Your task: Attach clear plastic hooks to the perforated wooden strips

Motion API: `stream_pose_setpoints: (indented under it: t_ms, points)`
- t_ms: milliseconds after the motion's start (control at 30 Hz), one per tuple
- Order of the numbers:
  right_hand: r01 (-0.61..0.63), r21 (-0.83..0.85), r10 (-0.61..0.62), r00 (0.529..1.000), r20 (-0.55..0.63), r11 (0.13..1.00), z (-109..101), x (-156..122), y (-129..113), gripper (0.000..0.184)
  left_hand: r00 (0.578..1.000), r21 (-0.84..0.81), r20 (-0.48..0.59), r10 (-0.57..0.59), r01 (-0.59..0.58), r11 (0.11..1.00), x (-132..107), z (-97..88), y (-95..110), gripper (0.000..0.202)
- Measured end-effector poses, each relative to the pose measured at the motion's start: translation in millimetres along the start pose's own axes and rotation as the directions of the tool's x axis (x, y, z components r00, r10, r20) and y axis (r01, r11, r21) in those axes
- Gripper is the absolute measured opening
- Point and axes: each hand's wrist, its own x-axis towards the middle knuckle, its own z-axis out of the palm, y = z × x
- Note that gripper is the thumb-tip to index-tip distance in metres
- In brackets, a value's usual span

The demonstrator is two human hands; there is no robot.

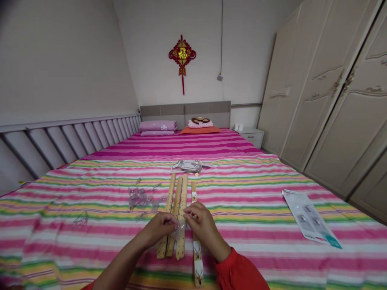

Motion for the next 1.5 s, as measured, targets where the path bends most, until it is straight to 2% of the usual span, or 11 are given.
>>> stream_pose_setpoints:
  t_ms: [200,400,467,533,633,700,833,933,1100,1333,1500]
  points:
    - [0.022,-0.078,-0.006,0.98,0.199,0.997,0,0,-5,0.014,0.994,0.25,0.105,0.03,-0.056,0.967,-2,-1.9,20,0.021]
    - [-0.004,-0.138,0.039,0.968,0.248,0.99,-2,0,-4,0.015,0.988,0.359,0.148,0.049,-0.1,0.928,5,-1.0,26,0.021]
    - [-0.072,-0.079,0.087,0.975,0.203,0.994,-4,0,2,0.015,0.996,0.295,0.05,0.079,-0.09,0.951,11,0.4,25,0.024]
    - [-0.183,0.064,0.173,0.975,0.139,0.981,-5,1,11,0.013,0.985,0.172,-0.109,0.13,-0.11,0.979,18,1.2,23,0.03]
    - [-0.358,0.345,0.353,0.932,0.078,0.868,-9,3,28,0.017,0.948,-0.024,-0.29,0.128,-0.141,0.99,26,1.8,16,0.035]
    - [-0.439,0.476,0.473,0.879,0.054,0.762,-11,4,37,0.025,0.949,-0.114,-0.308,0.064,-0.103,0.988,31,4.1,8,0.036]
    - [-0.504,0.603,0.618,0.786,0.023,0.619,-8,7,48,0.029,0.973,-0.23,-0.23,-0.001,-0.054,0.972,43,17.4,-9,0.037]
    - [-0.518,0.635,0.649,0.76,0.034,0.573,-1,10,54,0.026,0.979,-0.308,-0.201,-0.014,-0.05,0.95,57,28.9,-17,0.037]
    - [-0.534,0.624,0.666,0.746,0.031,0.57,5,24,69,0.021,0.963,-0.331,-0.267,-0.033,-0.06,0.942,89,36.0,-22,0.029]
    - [-0.502,0.605,0.668,0.741,-0.067,0.618,5,66,99,0.014,0.937,-0.192,-0.346,-0.039,-0.03,0.981,148,30.6,-15,0.008]
    - [-0.486,0.583,0.659,0.743,-0.115,0.65,8,92,125,0.01,0.911,-0.076,-0.41,-0.051,0.021,0.997,183,27.7,-18,0.01]
